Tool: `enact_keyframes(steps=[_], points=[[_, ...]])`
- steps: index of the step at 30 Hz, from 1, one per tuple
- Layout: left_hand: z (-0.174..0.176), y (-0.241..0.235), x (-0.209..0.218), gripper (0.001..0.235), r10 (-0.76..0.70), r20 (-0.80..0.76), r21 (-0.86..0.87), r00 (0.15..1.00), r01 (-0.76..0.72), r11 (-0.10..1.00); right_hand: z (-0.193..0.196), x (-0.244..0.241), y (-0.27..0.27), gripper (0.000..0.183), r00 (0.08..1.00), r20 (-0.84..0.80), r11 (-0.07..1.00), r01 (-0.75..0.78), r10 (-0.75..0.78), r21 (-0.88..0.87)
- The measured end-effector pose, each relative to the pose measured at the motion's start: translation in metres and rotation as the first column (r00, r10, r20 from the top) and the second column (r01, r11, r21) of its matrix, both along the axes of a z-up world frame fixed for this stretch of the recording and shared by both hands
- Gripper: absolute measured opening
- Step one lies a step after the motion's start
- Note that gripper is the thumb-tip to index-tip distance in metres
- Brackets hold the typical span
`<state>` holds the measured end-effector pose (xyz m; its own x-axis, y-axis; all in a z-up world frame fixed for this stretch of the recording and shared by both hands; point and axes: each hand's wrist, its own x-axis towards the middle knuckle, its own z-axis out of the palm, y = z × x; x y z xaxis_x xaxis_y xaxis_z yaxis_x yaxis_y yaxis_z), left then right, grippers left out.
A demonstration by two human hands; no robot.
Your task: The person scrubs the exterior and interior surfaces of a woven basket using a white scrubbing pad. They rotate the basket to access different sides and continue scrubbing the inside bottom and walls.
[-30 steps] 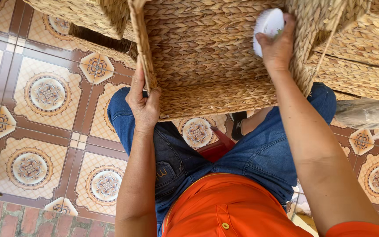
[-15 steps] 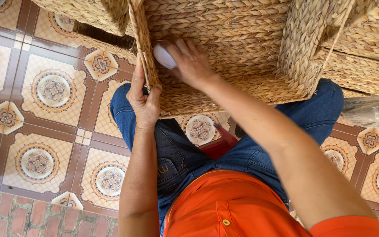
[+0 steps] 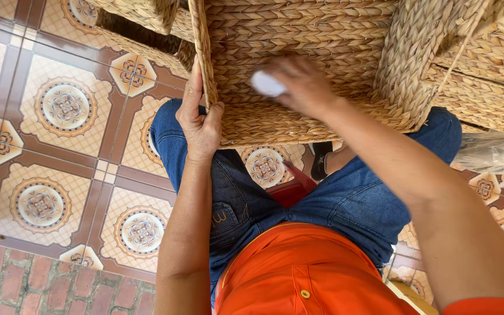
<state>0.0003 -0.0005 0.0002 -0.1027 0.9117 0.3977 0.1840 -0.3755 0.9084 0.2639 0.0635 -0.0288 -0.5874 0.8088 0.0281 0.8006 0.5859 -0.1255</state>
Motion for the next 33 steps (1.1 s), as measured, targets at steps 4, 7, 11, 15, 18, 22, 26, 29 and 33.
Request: enact_keyframes(steps=[4, 7, 11, 15, 18, 22, 26, 29, 33], points=[[-0.001, -0.002, -0.002, 0.082, 0.003, 0.086, -0.092, 0.996, 0.005, 0.996, -0.008, -0.077, 0.011, 0.072, 0.986, -0.063, 0.972, -0.161, 0.153, -0.171], [0.000, -0.006, -0.004, 0.082, -0.045, 0.095, 0.006, 0.994, 0.045, 0.999, 0.001, -0.060, 0.003, 0.075, 0.984, -0.044, 0.976, -0.177, 0.173, -0.124], [0.007, 0.000, -0.001, 0.083, -0.022, 0.072, 0.041, 0.997, 0.020, 0.999, 0.020, 0.015, -0.011, 0.078, 0.999, 0.021, 0.996, 0.042, -0.041, -0.072], [0.006, -0.007, -0.001, 0.084, -0.033, 0.081, -0.001, 0.996, 0.033, 0.999, 0.027, 0.100, -0.028, 0.072, 0.844, 0.144, 0.822, 0.536, -0.517, -0.194], [0.008, -0.004, 0.002, 0.084, -0.027, 0.050, -0.002, 0.998, 0.027, 1.000, 0.019, 0.125, -0.028, 0.078, 0.720, 0.083, 0.703, 0.692, -0.690, -0.161], [0.006, -0.003, 0.003, 0.084, -0.032, 0.026, 0.010, 0.999, 0.032, 0.999, -0.001, 0.100, -0.021, 0.079, 0.647, -0.151, 0.665, 0.731, -0.747, -0.156], [0.005, -0.001, 0.009, 0.083, -0.070, 0.115, 0.003, 0.991, 0.070, 0.998, -0.021, 0.025, -0.010, 0.087, 0.763, -0.265, 0.808, 0.562, -0.589, -0.175], [0.006, -0.006, 0.006, 0.084, -0.044, 0.092, -0.013, 0.995, 0.046, 0.999, -0.032, -0.020, 0.002, 0.092, 0.869, -0.345, 0.928, 0.371, -0.354, -0.019], [0.006, -0.003, 0.005, 0.083, -0.059, 0.126, 0.003, 0.990, 0.059, 0.998, -0.038, 0.021, 0.031, 0.088, 0.838, -0.385, 0.877, 0.464, -0.387, 0.128]])
